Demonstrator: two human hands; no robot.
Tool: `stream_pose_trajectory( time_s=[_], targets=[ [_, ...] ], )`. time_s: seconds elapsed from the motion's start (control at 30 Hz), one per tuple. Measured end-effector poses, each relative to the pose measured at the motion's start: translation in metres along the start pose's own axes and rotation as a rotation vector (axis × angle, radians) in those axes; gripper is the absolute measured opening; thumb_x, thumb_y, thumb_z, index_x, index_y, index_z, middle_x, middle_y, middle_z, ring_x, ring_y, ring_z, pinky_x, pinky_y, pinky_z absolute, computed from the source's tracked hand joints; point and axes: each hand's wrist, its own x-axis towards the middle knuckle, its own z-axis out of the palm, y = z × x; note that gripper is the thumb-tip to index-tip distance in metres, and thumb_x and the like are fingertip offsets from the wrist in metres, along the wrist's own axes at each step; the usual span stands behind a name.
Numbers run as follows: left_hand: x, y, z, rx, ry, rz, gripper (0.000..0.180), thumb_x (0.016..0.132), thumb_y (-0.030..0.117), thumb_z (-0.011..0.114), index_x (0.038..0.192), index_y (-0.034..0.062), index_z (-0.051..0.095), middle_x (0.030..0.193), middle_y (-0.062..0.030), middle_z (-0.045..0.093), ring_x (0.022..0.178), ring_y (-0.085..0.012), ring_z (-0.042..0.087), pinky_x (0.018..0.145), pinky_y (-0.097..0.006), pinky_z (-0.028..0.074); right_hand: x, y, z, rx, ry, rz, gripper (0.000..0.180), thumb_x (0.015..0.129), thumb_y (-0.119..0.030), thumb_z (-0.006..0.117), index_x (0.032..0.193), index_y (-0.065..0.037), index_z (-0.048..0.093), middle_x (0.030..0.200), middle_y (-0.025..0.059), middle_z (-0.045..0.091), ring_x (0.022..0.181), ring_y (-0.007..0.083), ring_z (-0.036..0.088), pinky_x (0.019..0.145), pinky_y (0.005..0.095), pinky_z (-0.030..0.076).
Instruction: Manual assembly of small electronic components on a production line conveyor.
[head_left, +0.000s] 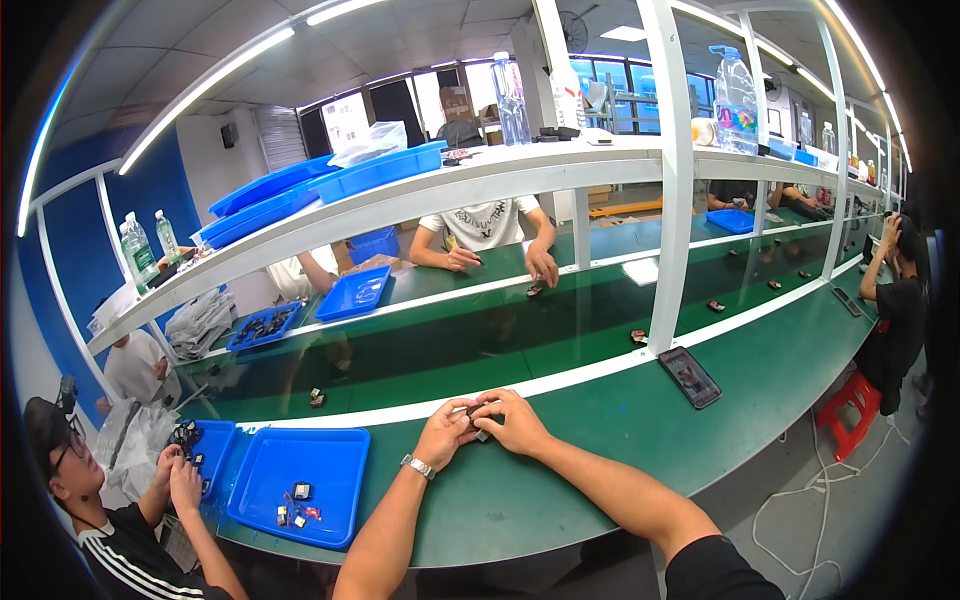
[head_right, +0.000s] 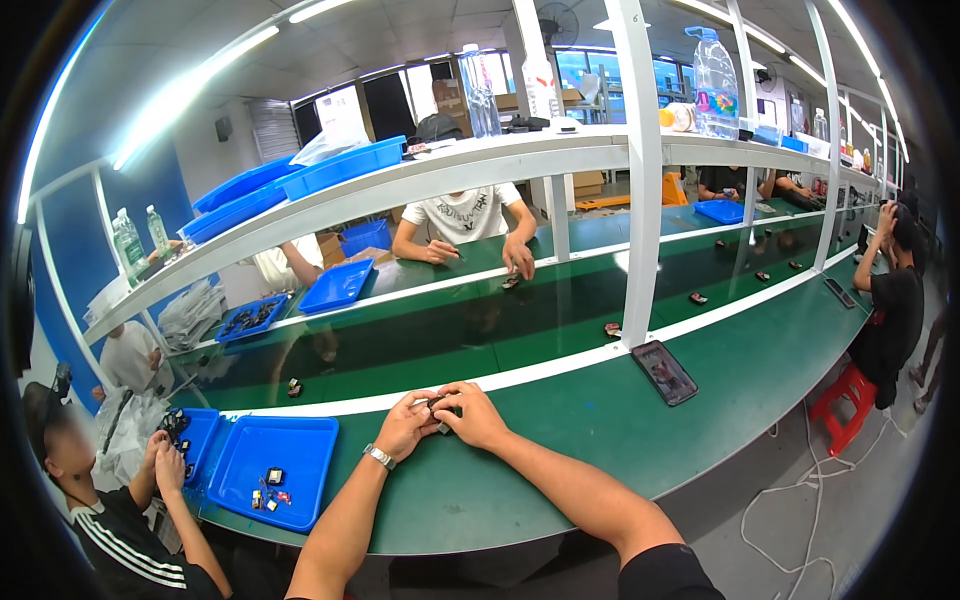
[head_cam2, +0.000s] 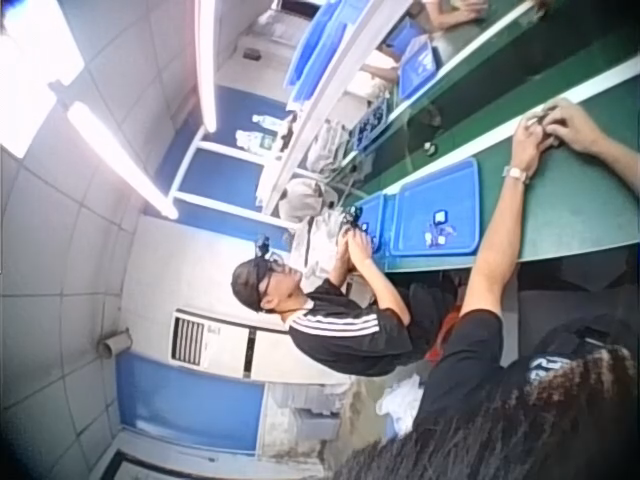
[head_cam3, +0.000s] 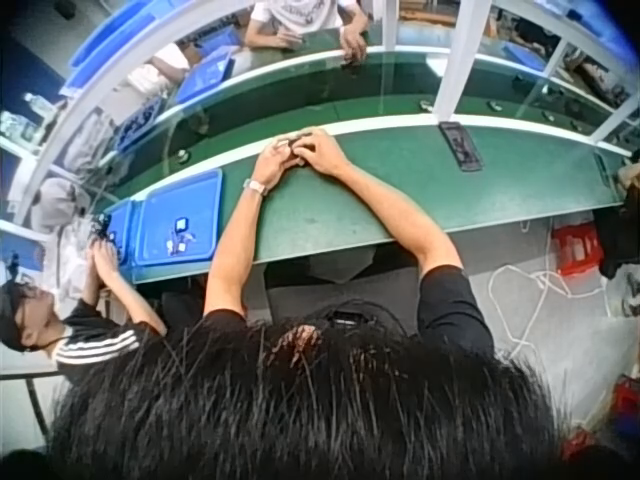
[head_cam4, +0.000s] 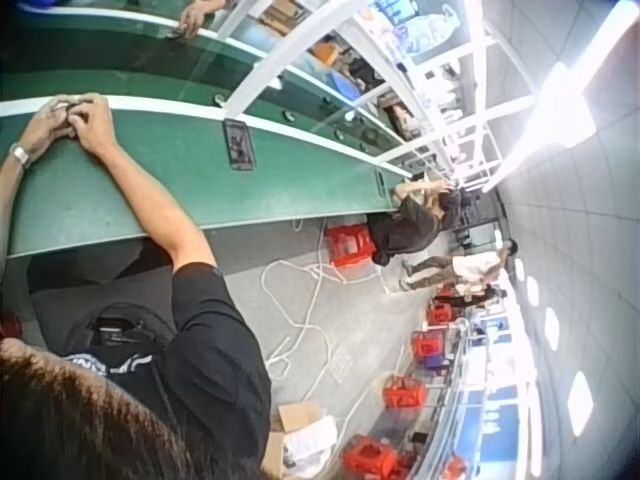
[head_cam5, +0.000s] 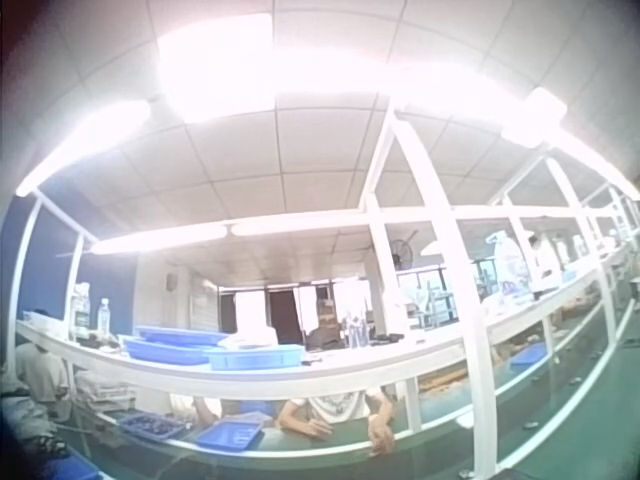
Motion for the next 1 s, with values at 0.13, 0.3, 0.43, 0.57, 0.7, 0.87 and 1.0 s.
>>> stream_pose_trajectory(
  time_s=[0.13, 0.3, 0.43, 0.57, 0.7, 0.87, 1.0],
  targets=[
    [0.002, -0.002, -0.003, -0.016, -0.01, 0.007, 0.028, 0.097, 0.012, 0.055, 0.124, 0.0073, 0.05, 0.114, -0.0088, 0.063, 0.102, -0.0158, 0.063, 0.088, -0.032, 0.053, -0.001, -0.003, 0.003, -0.044, 0.033, -0.015, 0.013, 0.081, -0.015, 0.071, 0.093, -0.011, 0.074, 0.114, 0.0086, 0.061, 0.112, 0.0272, 0.054, 0.098, 0.0382, 0.044],
    [-0.015, 0.006, -0.008, 0.016, 0.068, 0.012, 0.03, 0.096, 0.013, 0.057, 0.125, 0.0074, 0.05, 0.116, -0.01, 0.062, 0.104, -0.0168, 0.062, 0.091, -0.034, 0.052, 0.005, -0.005, 0.019, -0.009, 0.051, -0.107, 0.014, 0.079, -0.014, 0.072, 0.092, -0.009, 0.074, 0.11, 0.012, 0.064, 0.107, 0.0296, 0.058, 0.094, 0.0382, 0.047],
    [0.007, -0.008, 0.0, -0.009, -0.005, 0.001, 0.036, 0.096, 0.02, 0.059, 0.128, 0.008, 0.049, 0.119, -0.0093, 0.059, 0.105, -0.0156, 0.061, 0.089, -0.032, 0.053, 0.001, -0.003, -0.002, -0.009, 0.059, 0.009, 0.014, 0.079, -0.014, 0.07, 0.09, -0.007, 0.075, 0.107, 0.0116, 0.065, 0.104, 0.027, 0.06, 0.091, 0.0368, 0.048],
    [0.003, -0.006, -0.002, -0.041, -0.003, -0.005, 0.027, 0.099, 0.013, 0.053, 0.125, 0.0097, 0.05, 0.118, -0.0065, 0.059, 0.104, -0.0119, 0.059, 0.09, -0.03, 0.053, 0.001, 0.0, 0.006, 0.079, 0.037, 0.041, 0.015, 0.077, -0.006, 0.071, 0.092, -0.008, 0.074, 0.109, 0.0109, 0.064, 0.104, 0.027, 0.058, 0.09, 0.0368, 0.047],
    [0.0, -0.004, -0.006, 0.003, -0.003, 0.007, 0.026, 0.099, 0.013, 0.052, 0.124, 0.0101, 0.05, 0.115, -0.0042, 0.061, 0.103, -0.0098, 0.059, 0.09, -0.028, 0.052, 0.003, -0.015, 0.008, -0.013, 0.063, -0.011, 0.016, 0.076, -0.005, 0.071, 0.091, -0.008, 0.074, 0.111, 0.0094, 0.063, 0.105, 0.0269, 0.057, 0.092, 0.0373, 0.046],
    [0.0, -0.004, -0.005, 0.009, -0.002, 0.012, 0.025, 0.099, 0.012, 0.052, 0.124, 0.0101, 0.05, 0.115, -0.004, 0.062, 0.103, -0.0094, 0.058, 0.09, -0.028, 0.051, 0.002, -0.013, 0.011, 0.002, 0.083, 0.022, 0.015, 0.075, -0.003, 0.072, 0.09, -0.007, 0.073, 0.112, 0.0089, 0.062, 0.106, 0.027, 0.057, 0.093, 0.0383, 0.046],
    [0.001, -0.002, -0.003, 0.022, -0.011, 0.027, 0.025, 0.099, 0.012, 0.051, 0.124, 0.0102, 0.049, 0.118, -0.0049, 0.062, 0.104, -0.0098, 0.058, 0.09, -0.028, 0.051, 0.003, -0.015, 0.01, 0.048, 0.064, 0.035, 0.016, 0.075, -0.003, 0.072, 0.09, -0.007, 0.073, 0.114, 0.0094, 0.062, 0.107, 0.0273, 0.056, 0.095, 0.0383, 0.045]
  ],
)
